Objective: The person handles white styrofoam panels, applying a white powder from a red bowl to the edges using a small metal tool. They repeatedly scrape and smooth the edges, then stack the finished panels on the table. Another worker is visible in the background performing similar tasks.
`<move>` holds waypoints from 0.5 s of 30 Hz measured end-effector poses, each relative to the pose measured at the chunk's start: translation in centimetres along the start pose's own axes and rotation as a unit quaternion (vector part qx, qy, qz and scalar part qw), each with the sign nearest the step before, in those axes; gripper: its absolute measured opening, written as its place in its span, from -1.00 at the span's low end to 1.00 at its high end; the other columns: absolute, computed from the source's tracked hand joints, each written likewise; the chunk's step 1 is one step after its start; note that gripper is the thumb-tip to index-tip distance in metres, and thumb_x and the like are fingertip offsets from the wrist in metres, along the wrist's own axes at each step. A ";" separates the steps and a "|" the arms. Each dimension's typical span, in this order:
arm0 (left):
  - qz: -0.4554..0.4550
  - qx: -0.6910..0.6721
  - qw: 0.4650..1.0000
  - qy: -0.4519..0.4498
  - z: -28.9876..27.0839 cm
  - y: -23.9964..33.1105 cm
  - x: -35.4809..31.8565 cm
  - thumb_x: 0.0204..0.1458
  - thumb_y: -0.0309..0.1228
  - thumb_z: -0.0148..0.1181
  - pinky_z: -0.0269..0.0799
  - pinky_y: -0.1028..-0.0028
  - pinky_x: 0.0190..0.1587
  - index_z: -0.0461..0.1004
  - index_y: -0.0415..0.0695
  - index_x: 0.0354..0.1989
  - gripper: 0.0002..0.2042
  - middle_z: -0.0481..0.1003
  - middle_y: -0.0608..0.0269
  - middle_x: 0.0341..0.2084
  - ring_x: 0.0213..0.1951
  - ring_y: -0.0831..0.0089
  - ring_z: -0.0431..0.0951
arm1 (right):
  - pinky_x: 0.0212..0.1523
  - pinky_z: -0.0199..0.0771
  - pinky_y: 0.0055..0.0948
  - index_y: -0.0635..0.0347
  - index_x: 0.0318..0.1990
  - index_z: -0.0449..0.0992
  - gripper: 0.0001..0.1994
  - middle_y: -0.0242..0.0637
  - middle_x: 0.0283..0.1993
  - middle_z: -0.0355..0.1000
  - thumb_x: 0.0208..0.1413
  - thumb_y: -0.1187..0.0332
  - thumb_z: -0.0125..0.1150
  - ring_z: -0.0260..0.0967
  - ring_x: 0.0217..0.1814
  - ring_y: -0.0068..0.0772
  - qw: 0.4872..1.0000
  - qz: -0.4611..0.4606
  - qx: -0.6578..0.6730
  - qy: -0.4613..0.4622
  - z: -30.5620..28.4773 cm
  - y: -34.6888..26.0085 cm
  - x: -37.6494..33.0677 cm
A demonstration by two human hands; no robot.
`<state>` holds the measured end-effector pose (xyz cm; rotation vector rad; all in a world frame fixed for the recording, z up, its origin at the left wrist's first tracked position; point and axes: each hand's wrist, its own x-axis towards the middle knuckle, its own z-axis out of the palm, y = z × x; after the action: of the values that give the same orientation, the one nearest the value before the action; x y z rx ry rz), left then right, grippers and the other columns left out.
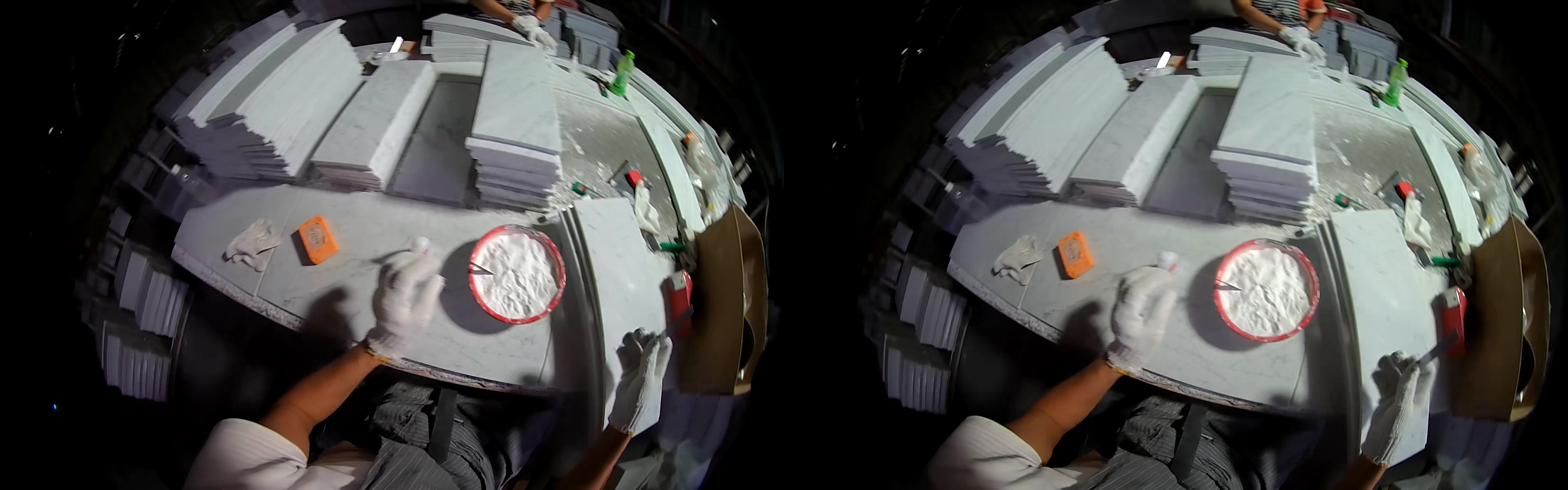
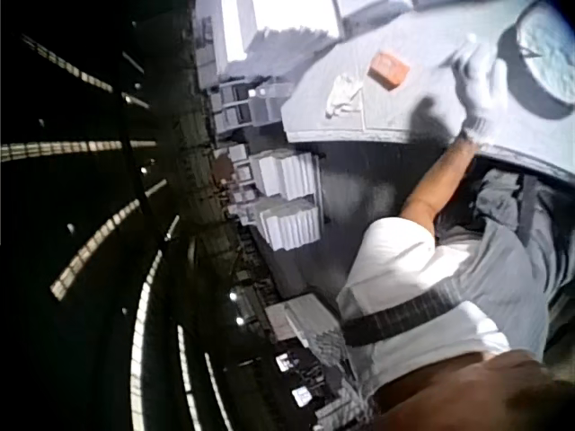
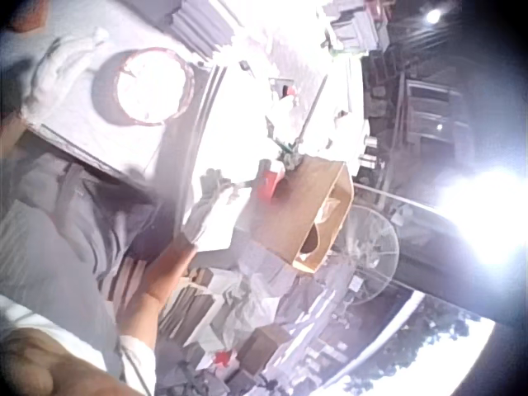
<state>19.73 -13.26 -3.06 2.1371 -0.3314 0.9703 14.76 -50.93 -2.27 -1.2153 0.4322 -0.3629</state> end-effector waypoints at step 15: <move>0.120 0.284 0.949 -0.074 -9.1 -8.0 -6.9 -0.06 -0.45 0.31 0.38 0.22 0.06 0.52 -0.10 -0.04 -0.66 0.49 0.18 -0.05 -0.03 0.15 0.47 | 0.10 0.31 -0.48 0.35 0.18 0.34 -0.67 -0.23 0.02 0.45 0.36 0.36 -0.07 0.37 0.02 -0.44 0.887 -0.086 -0.391 -0.229 -0.5 2.9 -2.2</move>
<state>14.19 -1.68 -8.39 2.7519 -0.4323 1.1450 12.75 -49.39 -4.91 -2.0788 0.0383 -0.0215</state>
